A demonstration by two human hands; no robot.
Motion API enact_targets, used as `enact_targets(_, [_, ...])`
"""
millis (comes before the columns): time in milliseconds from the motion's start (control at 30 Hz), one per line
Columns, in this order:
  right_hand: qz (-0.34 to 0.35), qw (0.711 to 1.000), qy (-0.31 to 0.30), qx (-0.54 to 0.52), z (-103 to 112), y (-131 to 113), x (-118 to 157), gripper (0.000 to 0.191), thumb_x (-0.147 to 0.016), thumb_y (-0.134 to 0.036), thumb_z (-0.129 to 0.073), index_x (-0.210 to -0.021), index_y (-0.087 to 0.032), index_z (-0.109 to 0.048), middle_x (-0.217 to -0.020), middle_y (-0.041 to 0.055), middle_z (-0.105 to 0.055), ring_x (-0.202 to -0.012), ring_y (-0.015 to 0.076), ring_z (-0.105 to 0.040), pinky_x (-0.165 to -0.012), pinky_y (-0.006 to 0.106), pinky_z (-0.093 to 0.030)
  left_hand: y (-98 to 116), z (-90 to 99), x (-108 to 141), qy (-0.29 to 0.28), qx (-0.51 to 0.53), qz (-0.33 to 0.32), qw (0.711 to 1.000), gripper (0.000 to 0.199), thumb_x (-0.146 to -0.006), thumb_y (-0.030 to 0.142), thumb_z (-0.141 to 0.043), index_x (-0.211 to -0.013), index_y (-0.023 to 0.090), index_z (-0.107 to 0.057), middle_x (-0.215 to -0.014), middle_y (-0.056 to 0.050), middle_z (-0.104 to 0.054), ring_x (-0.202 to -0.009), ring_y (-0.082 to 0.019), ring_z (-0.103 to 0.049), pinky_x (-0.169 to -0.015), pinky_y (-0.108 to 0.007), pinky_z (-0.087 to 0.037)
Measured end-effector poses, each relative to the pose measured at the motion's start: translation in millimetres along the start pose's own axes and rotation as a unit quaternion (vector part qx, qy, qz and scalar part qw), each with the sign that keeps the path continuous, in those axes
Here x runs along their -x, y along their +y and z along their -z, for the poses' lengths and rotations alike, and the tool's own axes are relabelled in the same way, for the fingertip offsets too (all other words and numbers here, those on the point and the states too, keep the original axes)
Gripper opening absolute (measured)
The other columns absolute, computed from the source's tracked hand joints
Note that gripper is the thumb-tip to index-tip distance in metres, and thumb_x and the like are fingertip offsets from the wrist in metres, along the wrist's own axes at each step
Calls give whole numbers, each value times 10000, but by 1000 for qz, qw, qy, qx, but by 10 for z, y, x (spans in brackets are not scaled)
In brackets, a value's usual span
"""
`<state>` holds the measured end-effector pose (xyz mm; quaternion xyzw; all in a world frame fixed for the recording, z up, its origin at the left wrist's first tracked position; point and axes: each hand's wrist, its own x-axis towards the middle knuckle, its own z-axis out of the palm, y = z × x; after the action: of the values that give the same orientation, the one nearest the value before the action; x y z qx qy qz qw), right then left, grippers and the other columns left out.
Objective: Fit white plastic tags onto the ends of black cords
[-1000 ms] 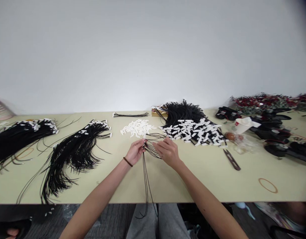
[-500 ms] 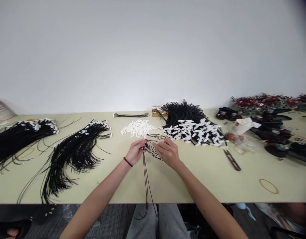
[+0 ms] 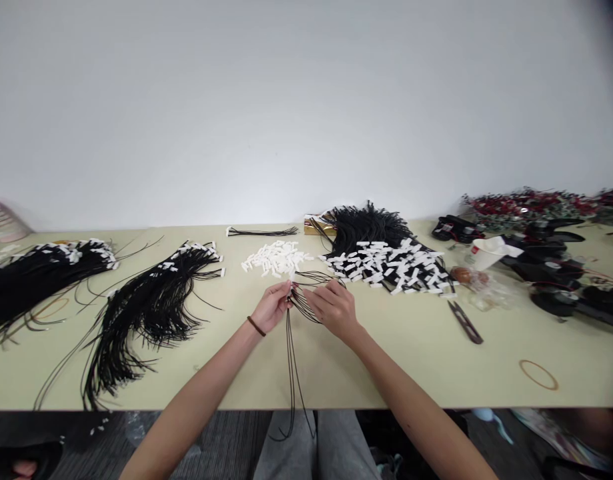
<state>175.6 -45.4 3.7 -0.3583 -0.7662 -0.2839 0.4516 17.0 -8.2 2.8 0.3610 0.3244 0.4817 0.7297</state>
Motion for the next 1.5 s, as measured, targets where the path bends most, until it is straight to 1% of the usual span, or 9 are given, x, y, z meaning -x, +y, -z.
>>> enact_targets(300, [-5, 1000, 0, -1, 5, -28, -3, 76, -809, -159, -573, -826, -188, -641, -604, -2, -534, -562, 94, -400, -548, 248, -338, -2, -3, 15, -14, -14, 4, 1000, 271, -544, 321, -779, -664, 102, -673, -608, -6, -570, -489, -45, -445, -387, -162, -314])
enact_targets(533, [-22, 1000, 6, 5, 3, -38, -5, 108, -818, -157, -556, -836, -212, -647, -594, -3, -539, -564, 102, -413, -537, 252, -324, -29, -27, 51, -44, -36, 13, 998, 263, -570, 322, -762, -685, 98, -685, -643, -30, -583, -495, -54, -439, -410, -186, -325])
enact_targets(733, [-7, 1000, 24, 4, 11, -29, -15, 110, -799, -119, -565, -788, -195, -644, -577, -6, -538, -551, 98, -397, -530, 246, -306, -19, -44, 83, -50, -53, 3, 997, 267, -591, 335, -747, -701, 99, -689, -644, -29, -572, -491, -54, -422, -422, -201, -326])
enact_targets(1067, [-1, 1000, 15, -2, 11, -19, 3, 133, -838, -141, -516, -807, -186, -637, -556, -11, -496, -534, 89, -398, -523, 249, -307, -32, -41, 98, -61, -82, -13, 995, 278, -637, 364, -711, -719, 99, -697, -619, -32, -554, -497, -66, -421, -436, -212, -341])
enact_targets(1200, [-6, 1000, 14, -13, -5, -19, 18, 100, -824, -149, -541, -821, -186, -634, -557, -11, -504, -545, 96, -404, -519, 252, -310, -44, -52, 105, -66, -87, -6, 994, 278, -643, 363, -707, -730, 99, -702, -604, -25, -541, -495, -68, -421, -436, -216, -340])
enact_targets(1267, [-19, 1000, 5, -23, -19, -12, 19, 103, -819, -147, -543, -836, -189, -636, -578, -5, -524, -572, 104, -415, -539, 248, -336, -58, -58, 99, -57, -87, -3, 995, 271, -637, 360, -712, -727, 104, -700, -599, -20, -539, -503, -73, -432, -439, -216, -341])
enact_targets(1333, [-35, 999, -12, -32, -25, -10, 8, 113, -823, -157, -536, -858, -195, -636, -640, 9, -559, -639, 117, -446, -604, 247, -379, -73, -59, 87, -43, -90, -5, 995, 265, -637, 361, -711, -719, 110, -696, -608, -23, -554, -527, -83, -458, -451, -214, -349])
enact_targets(1433, [-51, 997, -35, -43, -8, -32, -22, 137, -812, -184, -549, -920, -212, -630, -806, 39, -606, -823, 154, -480, -732, 283, -402, -87, -44, 61, -21, -97, -9, 995, 264, -629, 359, -716, -717, 111, -693, -643, -46, -597, -580, -109, -507, -487, -215, -376])
enact_targets(1500, [-36, 996, -52, -59, 7, -60, -38, 148, -796, -179, -561, -921, -225, -626, -889, 41, -612, -918, 176, -468, -778, 309, -391, -84, -26, 45, 1, -95, -7, 995, 277, -615, 360, -725, -725, 107, -695, -657, -57, -619, -592, -117, -526, -518, -221, -396])
